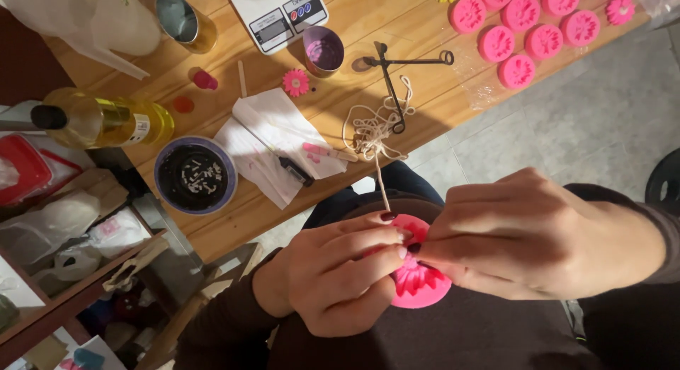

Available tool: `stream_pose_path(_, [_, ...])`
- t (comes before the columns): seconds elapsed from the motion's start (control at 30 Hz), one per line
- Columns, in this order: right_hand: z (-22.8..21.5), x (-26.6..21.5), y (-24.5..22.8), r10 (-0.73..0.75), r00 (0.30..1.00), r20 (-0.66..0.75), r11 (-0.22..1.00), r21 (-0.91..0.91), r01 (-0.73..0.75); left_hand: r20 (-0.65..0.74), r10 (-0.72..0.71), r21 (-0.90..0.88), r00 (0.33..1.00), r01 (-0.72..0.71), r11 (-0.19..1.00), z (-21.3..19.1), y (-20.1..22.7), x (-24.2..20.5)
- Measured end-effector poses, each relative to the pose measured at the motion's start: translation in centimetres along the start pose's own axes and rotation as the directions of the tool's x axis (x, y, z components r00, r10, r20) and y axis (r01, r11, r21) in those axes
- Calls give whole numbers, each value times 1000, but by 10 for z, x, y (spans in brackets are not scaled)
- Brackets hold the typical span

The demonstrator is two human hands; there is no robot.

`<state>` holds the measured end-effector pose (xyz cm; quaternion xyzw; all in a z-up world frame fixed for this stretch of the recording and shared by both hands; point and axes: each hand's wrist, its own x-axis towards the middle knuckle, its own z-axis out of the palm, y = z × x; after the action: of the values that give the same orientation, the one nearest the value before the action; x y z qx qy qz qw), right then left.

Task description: Preparing wicks and mixing wax for candle making using molds and a scale.

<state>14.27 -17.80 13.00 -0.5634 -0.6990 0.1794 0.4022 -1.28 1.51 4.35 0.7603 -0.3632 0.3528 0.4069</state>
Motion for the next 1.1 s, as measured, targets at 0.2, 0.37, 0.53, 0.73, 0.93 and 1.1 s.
stream_pose_path(0.2, [0, 1, 1, -3, 1000, 29, 1000, -4, 4, 5, 11, 17, 1000, -11, 1000, 1, -1, 2])
stream_pose_path(0.37, [-1, -1, -1, -22, 998, 53, 996, -80, 26, 3, 2, 17, 1000, -2, 1000, 0, -2, 4])
stream_pose_path(0.53, [3, -9, 0, 6, 996, 89, 993, -118, 4, -24, 24, 18, 999, -24, 1000, 4, -4, 1])
stream_pose_path(0.73, [4, -2, -3, -25, 999, 44, 995, -95, 29, -10, 8, 15, 1000, -8, 1000, 3, -2, 4])
stream_pose_path(0.93, [8, -4, 1, -152, 988, -22, 945, -296, 139, 9, -32, 21, 999, 32, 999, 0, 0, 5])
stream_pose_path(1.1, [14, -20, 16, -65, 996, -58, 991, -121, 58, 84, -154, -55, 984, 159, 986, -5, 2, 11])
